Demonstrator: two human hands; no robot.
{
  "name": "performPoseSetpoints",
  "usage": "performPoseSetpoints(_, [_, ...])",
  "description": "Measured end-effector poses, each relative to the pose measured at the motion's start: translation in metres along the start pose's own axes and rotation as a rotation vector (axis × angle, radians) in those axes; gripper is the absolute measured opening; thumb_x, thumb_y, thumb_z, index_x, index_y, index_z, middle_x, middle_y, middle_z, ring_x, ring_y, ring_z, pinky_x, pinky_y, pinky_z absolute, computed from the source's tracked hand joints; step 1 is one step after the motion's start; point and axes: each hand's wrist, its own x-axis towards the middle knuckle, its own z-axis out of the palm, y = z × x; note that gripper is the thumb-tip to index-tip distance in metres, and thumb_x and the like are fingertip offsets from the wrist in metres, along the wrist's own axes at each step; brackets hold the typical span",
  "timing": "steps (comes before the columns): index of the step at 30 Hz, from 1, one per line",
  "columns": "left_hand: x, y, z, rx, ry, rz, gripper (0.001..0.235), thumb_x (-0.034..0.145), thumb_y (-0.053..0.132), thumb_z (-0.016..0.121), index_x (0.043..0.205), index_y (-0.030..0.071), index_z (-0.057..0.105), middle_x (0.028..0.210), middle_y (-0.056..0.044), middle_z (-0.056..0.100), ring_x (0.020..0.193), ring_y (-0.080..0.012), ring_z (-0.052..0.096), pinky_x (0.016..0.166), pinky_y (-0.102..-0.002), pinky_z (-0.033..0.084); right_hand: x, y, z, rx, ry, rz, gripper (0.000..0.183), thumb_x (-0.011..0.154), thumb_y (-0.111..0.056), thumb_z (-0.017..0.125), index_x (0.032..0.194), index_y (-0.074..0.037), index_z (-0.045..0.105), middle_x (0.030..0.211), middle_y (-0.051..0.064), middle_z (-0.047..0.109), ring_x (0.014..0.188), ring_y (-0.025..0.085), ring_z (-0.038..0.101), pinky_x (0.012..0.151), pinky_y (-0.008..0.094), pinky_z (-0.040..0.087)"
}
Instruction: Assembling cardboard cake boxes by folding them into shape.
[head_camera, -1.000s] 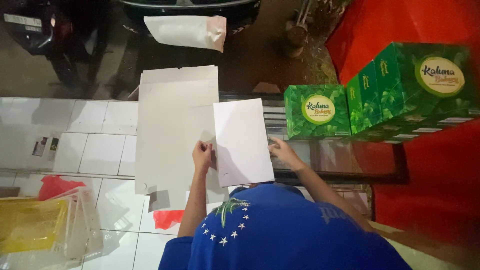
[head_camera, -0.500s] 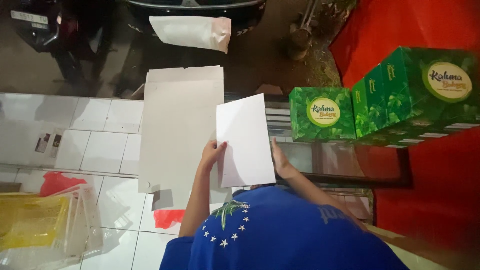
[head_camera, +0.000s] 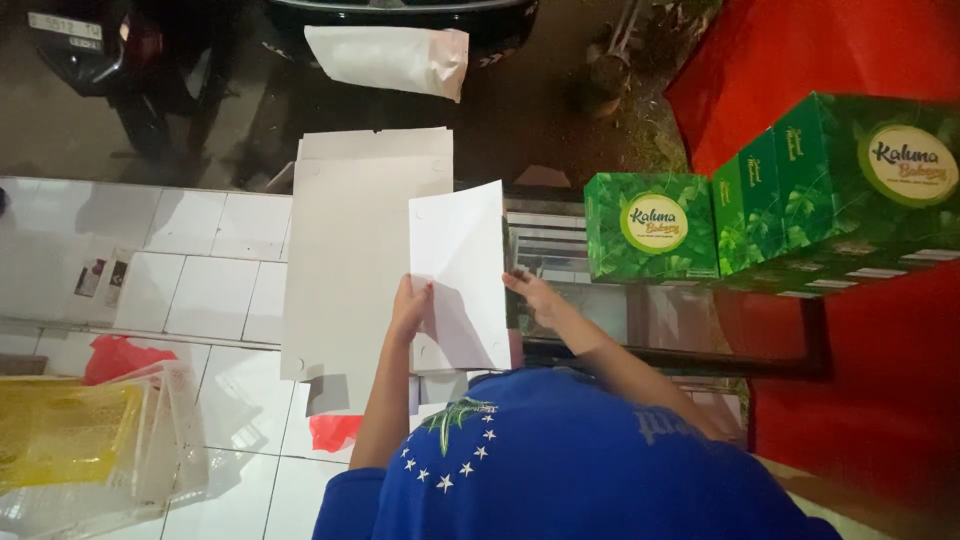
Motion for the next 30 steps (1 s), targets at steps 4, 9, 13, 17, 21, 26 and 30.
performPoseSetpoints(4, [0.004,-0.001,0.0,0.339,0.158,0.053,0.039,0.091,0.02,0.072,0.119,-0.001,0.057,0.108,-0.015,0.07,0.099,-0.0272,0.068,0.086,-0.041,0.056,0.024,0.011,-0.02,-0.187,0.08,-0.166,0.063,0.084,-0.039,0.086,0.129,-0.003,0.06,0.115,0.007,0.069,0.101,0.018,0.068,0.086,0.036,0.057])
performPoseSetpoints(9, [-0.035,0.046,0.027,0.746,0.386,0.071,0.054,0.083,0.034,0.082,0.119,0.001,0.058,0.121,-0.021,0.063,0.111,-0.0409,0.062,0.093,-0.048,0.05,0.02,0.008,-0.036,-0.835,0.461,-0.281,0.058,0.079,-0.038,0.089,0.117,-0.005,0.061,0.104,0.011,0.074,0.093,0.027,0.073,0.081,0.043,0.059])
performPoseSetpoints(13, [-0.029,0.014,0.039,0.971,0.5,0.186,0.065,0.082,0.038,0.075,0.134,0.004,0.056,0.14,-0.018,0.056,0.13,-0.0383,0.054,0.109,-0.046,0.045,-0.007,-0.027,-0.011,-1.102,0.547,-0.202,0.051,0.093,-0.043,0.081,0.124,-0.007,0.062,0.11,0.015,0.074,0.099,0.033,0.072,0.085,0.046,0.056])
performPoseSetpoints(17, [-0.032,0.014,0.048,1.387,0.303,0.427,0.067,0.098,0.048,0.058,0.157,0.021,0.043,0.164,-0.013,0.034,0.151,-0.0342,0.032,0.12,-0.059,0.023,-0.019,-0.053,0.002,-1.446,0.627,-0.378,0.076,0.086,-0.041,0.077,0.147,-0.008,0.047,0.138,0.017,0.056,0.125,0.035,0.056,0.101,0.049,0.048])
performPoseSetpoints(21, [-0.046,0.044,0.055,1.328,0.147,0.251,0.078,0.094,0.056,0.057,0.158,0.018,0.034,0.168,-0.014,0.022,0.154,-0.0362,0.021,0.12,-0.064,0.015,0.01,-0.047,-0.012,-1.705,0.47,-0.606,0.081,0.088,-0.039,0.071,0.153,-0.004,0.04,0.157,0.018,0.039,0.144,0.035,0.04,0.115,0.055,0.032])
performPoseSetpoints(26, [-0.045,0.034,0.056,1.313,0.21,0.341,0.079,0.095,0.055,0.056,0.159,0.016,0.034,0.168,-0.015,0.022,0.153,-0.0369,0.022,0.12,-0.063,0.014,-0.002,-0.04,-0.007,-1.803,0.409,-0.554,0.072,0.093,-0.037,0.064,0.149,0.001,0.042,0.156,0.022,0.04,0.143,0.036,0.041,0.117,0.058,0.027])
performPoseSetpoints(30, [-0.046,0.04,0.057,1.298,0.228,0.302,0.081,0.093,0.056,0.055,0.159,0.014,0.034,0.169,-0.013,0.023,0.154,-0.0352,0.022,0.121,-0.062,0.014,-0.036,-0.01,-0.008,-1.75,0.344,-0.627,0.067,0.095,-0.036,0.059,0.145,0.006,0.045,0.153,0.026,0.046,0.143,0.037,0.044,0.121,0.054,0.027])
